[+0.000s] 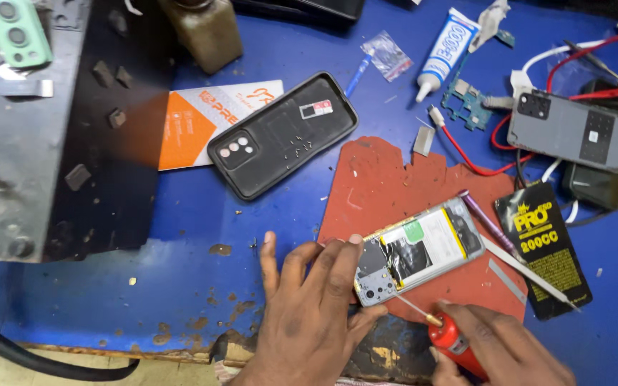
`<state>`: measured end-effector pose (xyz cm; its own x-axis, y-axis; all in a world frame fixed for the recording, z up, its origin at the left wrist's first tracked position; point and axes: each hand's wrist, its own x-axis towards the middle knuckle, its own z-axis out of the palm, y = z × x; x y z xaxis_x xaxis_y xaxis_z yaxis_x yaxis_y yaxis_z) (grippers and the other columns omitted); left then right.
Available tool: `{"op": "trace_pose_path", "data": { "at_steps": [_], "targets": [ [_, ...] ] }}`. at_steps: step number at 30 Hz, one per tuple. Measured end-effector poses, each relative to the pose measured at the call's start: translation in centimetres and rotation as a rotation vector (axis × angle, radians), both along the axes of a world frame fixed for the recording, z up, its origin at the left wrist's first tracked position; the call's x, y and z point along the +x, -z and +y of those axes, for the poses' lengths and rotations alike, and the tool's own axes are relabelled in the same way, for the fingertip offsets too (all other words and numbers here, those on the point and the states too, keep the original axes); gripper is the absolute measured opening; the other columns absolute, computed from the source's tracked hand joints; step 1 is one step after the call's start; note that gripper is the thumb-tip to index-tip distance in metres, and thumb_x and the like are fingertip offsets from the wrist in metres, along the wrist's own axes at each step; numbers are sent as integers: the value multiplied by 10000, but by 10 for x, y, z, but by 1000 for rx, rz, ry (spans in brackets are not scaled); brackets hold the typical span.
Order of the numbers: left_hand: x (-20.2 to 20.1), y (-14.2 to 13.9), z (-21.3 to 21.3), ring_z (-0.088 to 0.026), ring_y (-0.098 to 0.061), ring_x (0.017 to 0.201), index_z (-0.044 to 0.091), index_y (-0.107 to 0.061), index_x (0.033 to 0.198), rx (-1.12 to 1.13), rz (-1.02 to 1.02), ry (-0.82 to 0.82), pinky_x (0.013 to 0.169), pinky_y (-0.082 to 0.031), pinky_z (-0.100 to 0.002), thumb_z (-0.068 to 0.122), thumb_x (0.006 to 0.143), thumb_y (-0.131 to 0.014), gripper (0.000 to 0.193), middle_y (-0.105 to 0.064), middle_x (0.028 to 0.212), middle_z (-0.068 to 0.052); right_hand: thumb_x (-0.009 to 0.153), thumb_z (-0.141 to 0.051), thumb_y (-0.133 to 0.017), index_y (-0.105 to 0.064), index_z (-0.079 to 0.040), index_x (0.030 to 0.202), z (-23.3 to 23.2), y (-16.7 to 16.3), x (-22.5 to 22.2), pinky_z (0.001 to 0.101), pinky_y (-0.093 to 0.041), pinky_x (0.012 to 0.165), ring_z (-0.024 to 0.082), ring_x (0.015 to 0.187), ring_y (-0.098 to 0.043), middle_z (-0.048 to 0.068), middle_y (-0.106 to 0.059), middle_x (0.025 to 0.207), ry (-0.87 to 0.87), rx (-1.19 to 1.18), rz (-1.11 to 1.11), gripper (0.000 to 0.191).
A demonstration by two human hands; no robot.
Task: The person reassembles a disassembled smartphone on a workbench. They align the back cover, press the edges, and use a screwdriver to fasten screws around the frame. The phone is then powered on and unlocked to confirm functionality.
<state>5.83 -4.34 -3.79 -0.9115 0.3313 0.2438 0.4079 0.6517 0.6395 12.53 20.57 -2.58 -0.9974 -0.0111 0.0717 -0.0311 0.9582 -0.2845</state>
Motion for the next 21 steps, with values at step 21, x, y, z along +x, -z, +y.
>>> {"op": "trace_pose_path", "data": {
  "at_steps": [21],
  "targets": [
    [19,5,14,-346,-555,1087,27,-323,1525,40,84,86,1105,-205,-786,438,925,-749,843,-565,1201,-168,644,-309,-801,-745,-188,1248,-9,15,50,387,-609,807,197,1003,-748,47,-749,1099,5,208,-16,618]
  ]
}}
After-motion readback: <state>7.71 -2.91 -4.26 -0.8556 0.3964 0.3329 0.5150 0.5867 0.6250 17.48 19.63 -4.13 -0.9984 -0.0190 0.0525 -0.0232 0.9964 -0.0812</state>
